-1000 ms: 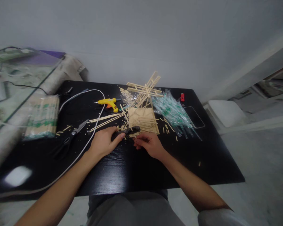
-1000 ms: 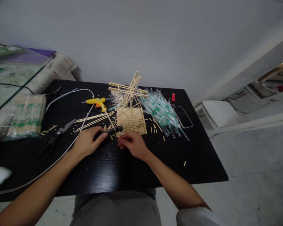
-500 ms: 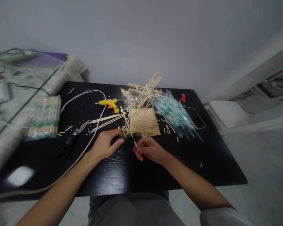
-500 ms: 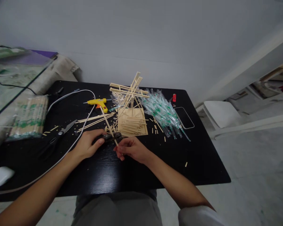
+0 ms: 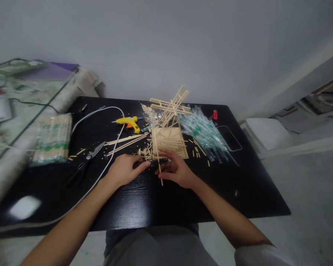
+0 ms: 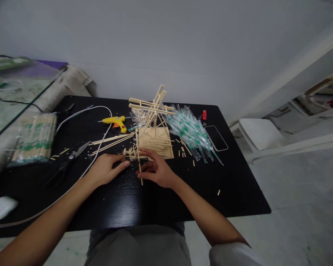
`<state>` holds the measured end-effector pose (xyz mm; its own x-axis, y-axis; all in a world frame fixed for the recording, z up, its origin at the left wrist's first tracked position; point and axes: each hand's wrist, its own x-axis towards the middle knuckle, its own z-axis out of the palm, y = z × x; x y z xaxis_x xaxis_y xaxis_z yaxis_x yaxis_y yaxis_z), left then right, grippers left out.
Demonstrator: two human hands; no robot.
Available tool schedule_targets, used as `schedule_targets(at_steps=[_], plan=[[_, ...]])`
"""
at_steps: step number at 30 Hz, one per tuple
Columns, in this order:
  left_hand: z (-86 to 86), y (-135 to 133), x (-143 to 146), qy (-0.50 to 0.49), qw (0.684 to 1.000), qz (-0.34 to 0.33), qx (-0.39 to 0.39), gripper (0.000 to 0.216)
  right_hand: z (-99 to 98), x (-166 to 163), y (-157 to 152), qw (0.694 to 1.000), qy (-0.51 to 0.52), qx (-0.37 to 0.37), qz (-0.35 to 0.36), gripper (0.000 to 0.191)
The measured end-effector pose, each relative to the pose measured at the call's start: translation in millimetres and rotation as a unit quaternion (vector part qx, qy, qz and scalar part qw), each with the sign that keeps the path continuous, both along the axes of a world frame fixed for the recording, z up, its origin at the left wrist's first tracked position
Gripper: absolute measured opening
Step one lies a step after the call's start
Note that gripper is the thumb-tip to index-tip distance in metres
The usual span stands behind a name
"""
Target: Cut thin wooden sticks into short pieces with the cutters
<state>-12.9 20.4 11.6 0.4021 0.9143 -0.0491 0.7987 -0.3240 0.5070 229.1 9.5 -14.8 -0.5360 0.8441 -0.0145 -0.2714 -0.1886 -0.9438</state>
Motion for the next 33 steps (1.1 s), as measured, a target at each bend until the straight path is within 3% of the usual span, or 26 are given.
schedule_targets(at_steps=[4, 13, 25, 29, 33], plan=[[-1.5, -1.6, 2.4, 0.023, 1.0, -0.019, 0.001, 0.053, 5.3, 2.1, 0.5, 0.999, -0.014, -0.001, 0.045, 0.059], [0.6, -2.6, 4.3, 0.045, 0.999, -0.01, 0.007, 0.056, 10.6, 1.5, 2.1, 0.999, -0.033, -0.005, 0.029, 0.059], [-1.8, 10.2, -8.2, 0.106, 0.991, 0.077, 0.037, 0.064, 13.6, 5.5, 2.5, 0.998, -0.055, 0.01, -0.028, 0.062], [0.3, 15.0, -15.0, 0.037, 0.987, 0.154, 0.035, 0.061, 13.8, 4.1, 1.8, 0.998, -0.058, 0.014, -0.021, 0.062], [-1.7, 11.0, -8.2, -0.137, 0.977, 0.16, 0.022, 0.054, 9.1, -0.6, -1.4, 0.998, -0.062, 0.003, 0.032, 0.063]])
